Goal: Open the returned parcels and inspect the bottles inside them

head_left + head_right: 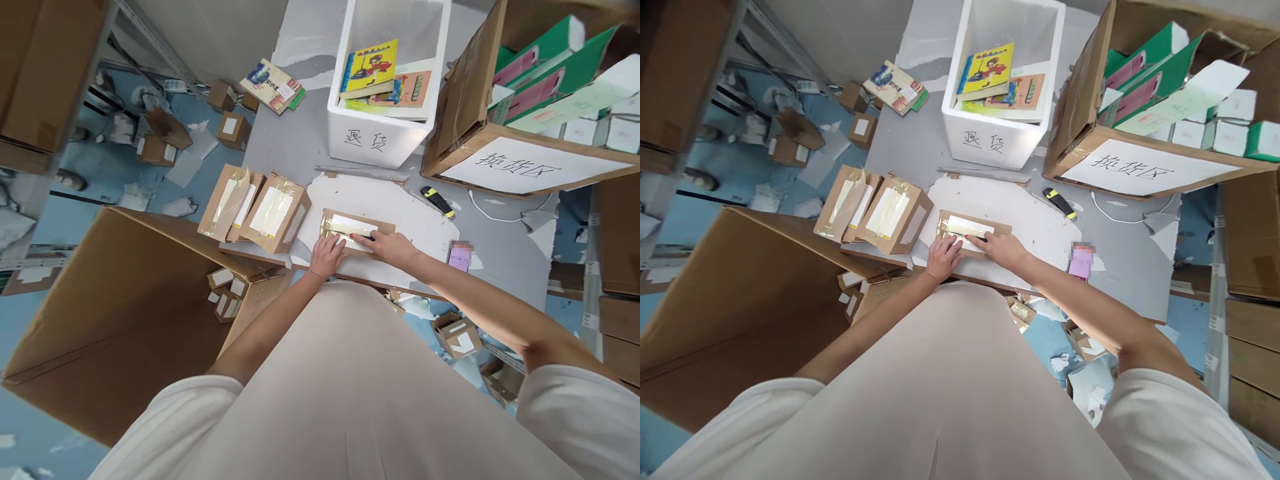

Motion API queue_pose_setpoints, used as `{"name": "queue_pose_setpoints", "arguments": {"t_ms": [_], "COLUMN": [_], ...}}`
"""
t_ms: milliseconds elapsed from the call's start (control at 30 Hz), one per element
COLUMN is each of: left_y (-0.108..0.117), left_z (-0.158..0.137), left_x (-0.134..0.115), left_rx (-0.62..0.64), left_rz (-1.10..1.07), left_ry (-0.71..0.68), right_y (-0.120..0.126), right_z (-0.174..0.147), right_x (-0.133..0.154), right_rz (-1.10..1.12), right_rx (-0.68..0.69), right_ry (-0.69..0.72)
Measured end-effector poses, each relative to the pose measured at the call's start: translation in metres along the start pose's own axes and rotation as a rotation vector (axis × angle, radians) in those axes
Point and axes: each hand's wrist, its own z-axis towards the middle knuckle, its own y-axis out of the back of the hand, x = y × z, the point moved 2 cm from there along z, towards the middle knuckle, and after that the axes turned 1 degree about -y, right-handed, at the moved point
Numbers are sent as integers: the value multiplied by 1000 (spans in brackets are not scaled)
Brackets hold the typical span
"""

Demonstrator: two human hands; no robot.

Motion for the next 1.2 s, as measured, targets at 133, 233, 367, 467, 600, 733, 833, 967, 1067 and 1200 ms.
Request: {"name": "queue_pose_setpoints", "arguments": {"t_ms": [133, 233, 367, 467, 600, 733, 833, 967, 1067, 1200], "left_y": [4, 5, 5, 8, 20, 36, 39, 32, 27, 26], "left_z": [2, 3, 6, 7, 8, 23, 47, 72, 78, 77], "left_x": [-2, -5, -9, -10, -15, -25, -30, -31, -30, -30], "left_rx": [18, 34, 56, 69, 89, 129, 235, 354, 348, 316], "left_rz": [17, 37, 53, 69, 95, 139, 163, 202, 202, 189], "left_ry": [11, -3, -6, 2, -18, -25, -93, -112, -86, -73], "right_y": [-9, -23, -43, -63, -97, -124, -132, -137, -143, -149], "right_z": [-44, -79, -113, -135, -148, -128, -109, -100, -103, -105], "right_x": [-26, -41, -52, -60, -59, -35, -19, -16, -22, -29], "right_rz": [-57, -75, -48, 41, 474, 1134, 1475, 1668, 1686, 1644], "right_rx": [80, 118, 81, 40, -195, -403, -405, -407, -400, -393], "right_ry": [-104, -160, -214, -245, -374, -486, -538, -502, -455, -438]}}
